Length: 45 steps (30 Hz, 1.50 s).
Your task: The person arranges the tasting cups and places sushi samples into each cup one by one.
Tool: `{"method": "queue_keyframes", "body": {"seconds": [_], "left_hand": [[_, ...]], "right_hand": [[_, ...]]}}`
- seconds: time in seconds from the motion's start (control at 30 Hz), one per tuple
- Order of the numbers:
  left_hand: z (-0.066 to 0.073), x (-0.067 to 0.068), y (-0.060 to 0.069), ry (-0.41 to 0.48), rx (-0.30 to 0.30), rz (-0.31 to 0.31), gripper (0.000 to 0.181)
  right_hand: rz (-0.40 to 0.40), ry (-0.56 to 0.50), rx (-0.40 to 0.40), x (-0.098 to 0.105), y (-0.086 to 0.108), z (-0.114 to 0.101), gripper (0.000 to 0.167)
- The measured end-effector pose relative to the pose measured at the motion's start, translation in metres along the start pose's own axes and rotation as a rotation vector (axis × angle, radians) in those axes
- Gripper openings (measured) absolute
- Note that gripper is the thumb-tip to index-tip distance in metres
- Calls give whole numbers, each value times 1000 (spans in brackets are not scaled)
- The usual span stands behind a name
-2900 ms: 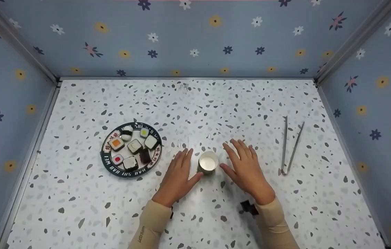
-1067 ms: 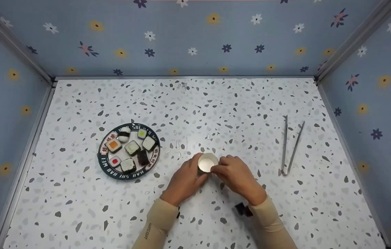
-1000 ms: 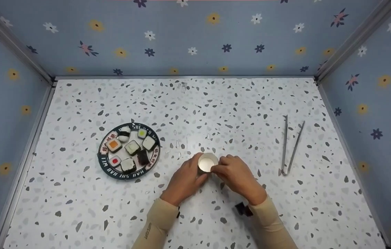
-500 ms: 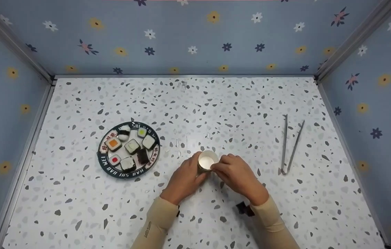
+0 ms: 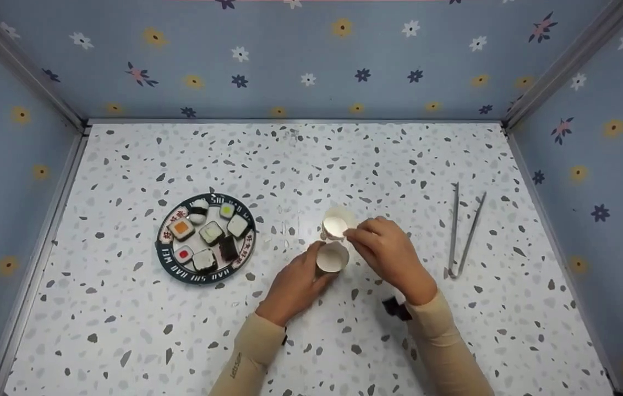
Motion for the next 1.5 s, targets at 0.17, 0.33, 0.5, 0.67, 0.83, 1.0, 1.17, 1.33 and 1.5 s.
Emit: {"method": "queue_keyframes", "body": {"seconds": [0.17,0.33,0.5,0.67,0.83,1.0,1.17,1.33,1.5], "left_hand": [[-2,0,0,0,20,-13,71],[1,2,1,-14,2,-3,69],[2,2,1,-38,-6,6,69],[3,1,1,-45,4,-5,70],[1,0,1,-40,20,-17,71],[-2,0,1,-34,32,-20,71],[-1,-1,0,-28,25,-10,70],[1,1,2,-26,9,-7,70],[1,2,2,-32,7,-8,70]], "right_hand": [[-17,75,-52,-25,-27,38,9],[-113,152,-95,-71,-46,73,10],[-235,188,-195,-114,-55,102,12],[-314,213,-273,-140,-54,119,13],[-355,218,-303,-152,-53,124,14],[-407,241,-321,-160,-51,124,16],[-392,273,-299,-150,-54,118,22],[-315,254,-237,-128,-56,101,20],[-265,243,-167,-100,-53,80,15]]}}
Point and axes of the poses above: each hand's wrist, its own y-axis away from the middle knuckle, its own x-axis out of the back of the hand, z = x × y, the point moved 10 cm from there along -y, towards the middle knuckle, and after that the axes turned 9 degrees about z, right-handed, at the moved point
